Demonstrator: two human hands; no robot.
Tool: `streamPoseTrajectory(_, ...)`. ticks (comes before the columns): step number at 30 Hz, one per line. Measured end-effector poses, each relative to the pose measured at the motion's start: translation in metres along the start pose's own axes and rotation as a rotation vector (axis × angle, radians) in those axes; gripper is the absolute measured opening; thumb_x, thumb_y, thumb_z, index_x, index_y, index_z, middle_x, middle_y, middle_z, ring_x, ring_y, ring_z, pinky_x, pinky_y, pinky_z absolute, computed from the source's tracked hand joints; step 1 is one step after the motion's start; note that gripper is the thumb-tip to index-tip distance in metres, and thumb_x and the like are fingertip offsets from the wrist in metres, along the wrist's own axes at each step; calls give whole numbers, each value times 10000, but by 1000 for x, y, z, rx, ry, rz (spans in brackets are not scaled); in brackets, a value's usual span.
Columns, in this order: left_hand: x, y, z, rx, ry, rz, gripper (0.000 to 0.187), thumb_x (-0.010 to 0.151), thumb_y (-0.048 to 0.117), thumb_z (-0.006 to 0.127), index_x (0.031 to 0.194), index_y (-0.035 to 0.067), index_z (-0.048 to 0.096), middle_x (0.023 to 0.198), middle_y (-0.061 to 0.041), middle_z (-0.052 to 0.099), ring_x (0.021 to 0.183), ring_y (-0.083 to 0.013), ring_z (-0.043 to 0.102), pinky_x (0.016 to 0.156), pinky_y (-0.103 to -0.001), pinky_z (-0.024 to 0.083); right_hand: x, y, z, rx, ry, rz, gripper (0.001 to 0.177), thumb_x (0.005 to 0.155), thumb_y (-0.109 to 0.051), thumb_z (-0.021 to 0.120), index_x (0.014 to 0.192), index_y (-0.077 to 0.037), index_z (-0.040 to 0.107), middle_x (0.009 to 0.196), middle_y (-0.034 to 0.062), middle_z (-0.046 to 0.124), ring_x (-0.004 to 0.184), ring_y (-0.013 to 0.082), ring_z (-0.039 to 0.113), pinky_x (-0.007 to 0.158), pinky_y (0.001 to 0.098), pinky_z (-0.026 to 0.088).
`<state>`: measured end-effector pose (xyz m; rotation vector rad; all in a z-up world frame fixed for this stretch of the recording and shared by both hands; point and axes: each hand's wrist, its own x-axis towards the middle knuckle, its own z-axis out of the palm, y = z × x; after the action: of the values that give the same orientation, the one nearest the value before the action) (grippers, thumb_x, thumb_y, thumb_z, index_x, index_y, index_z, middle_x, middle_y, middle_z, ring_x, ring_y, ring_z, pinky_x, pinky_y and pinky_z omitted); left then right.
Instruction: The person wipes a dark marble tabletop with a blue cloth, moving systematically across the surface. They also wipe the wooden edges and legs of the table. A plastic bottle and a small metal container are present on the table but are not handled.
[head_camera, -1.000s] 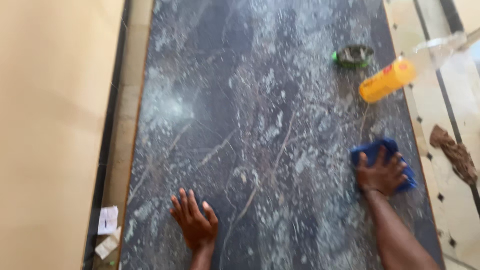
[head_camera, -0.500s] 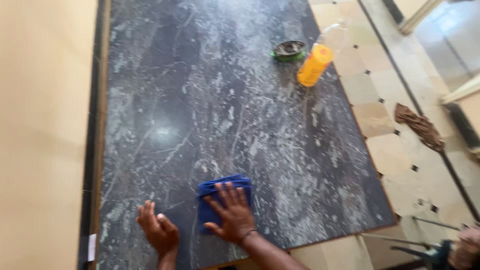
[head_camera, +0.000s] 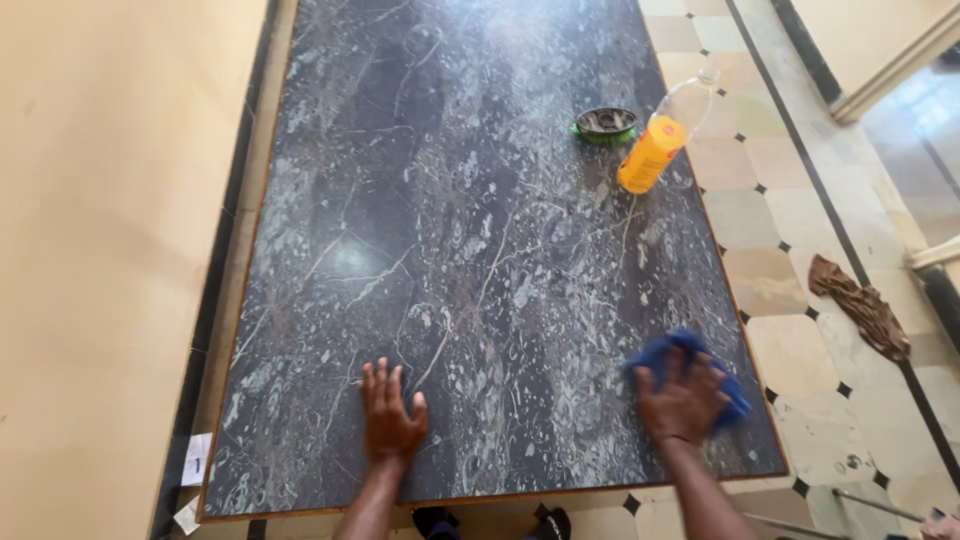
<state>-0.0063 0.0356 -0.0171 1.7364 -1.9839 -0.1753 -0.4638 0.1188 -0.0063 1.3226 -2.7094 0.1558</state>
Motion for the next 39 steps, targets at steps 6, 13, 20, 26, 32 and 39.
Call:
streamPoseTrajectory(6,32,6,13,-54,4,59,538,909,242,508,1357,-50,560,1557,-264,424,1532,-449,254,1255,-550,191,-53,-218,-64,77,-352,-653,826,904,-743,443,1606,-383,197,1709,115,13,1559,346,-36,1230,547,-43)
streamPoseTrajectory(13,70,-5,21,4,28,35,533,896,265,513,1327,-41,574,1540,-265,430,1512,-444,270,1235,-559,206,-33,-221,-32,197,-117,-764,853,879,-811,451,1579,-359,268,1679,113,124,1533,369,71,1216,551,20)
streamPoseTrajectory(20,115,-2,30,62,-39,8,520,888,280,490,1299,-31,566,1556,-276,381,1516,-449,239,1235,-556,190,84,-26,27,-69,27,0,861,901,-822,312,1626,-358,278,1699,143,229,1542,403,215,1199,598,181)
streamPoseTrajectory(26,157,9,43,118,-67,-41,556,873,319,481,1321,-5,547,1550,-280,367,1509,-459,222,1230,-580,181,163,-51,49,-71,64,210,855,917,-795,376,1607,-290,389,1666,199,293,1503,454,242,1166,644,167)
streamPoseTrajectory(32,172,12,53,123,18,-72,634,892,341,471,1419,-12,481,1563,-280,366,1515,-467,225,1220,-595,187,219,-275,36,151,153,-317,861,869,-750,470,1596,-300,368,1671,146,258,1523,404,189,1221,567,86)
streamPoseTrajectory(39,179,15,50,43,139,-95,667,952,355,445,1492,-33,407,1606,-303,303,1526,-508,190,1210,-633,172,143,-460,-12,287,-231,-872,780,931,-719,488,1579,-312,338,1696,163,127,1559,398,60,1237,555,-14)
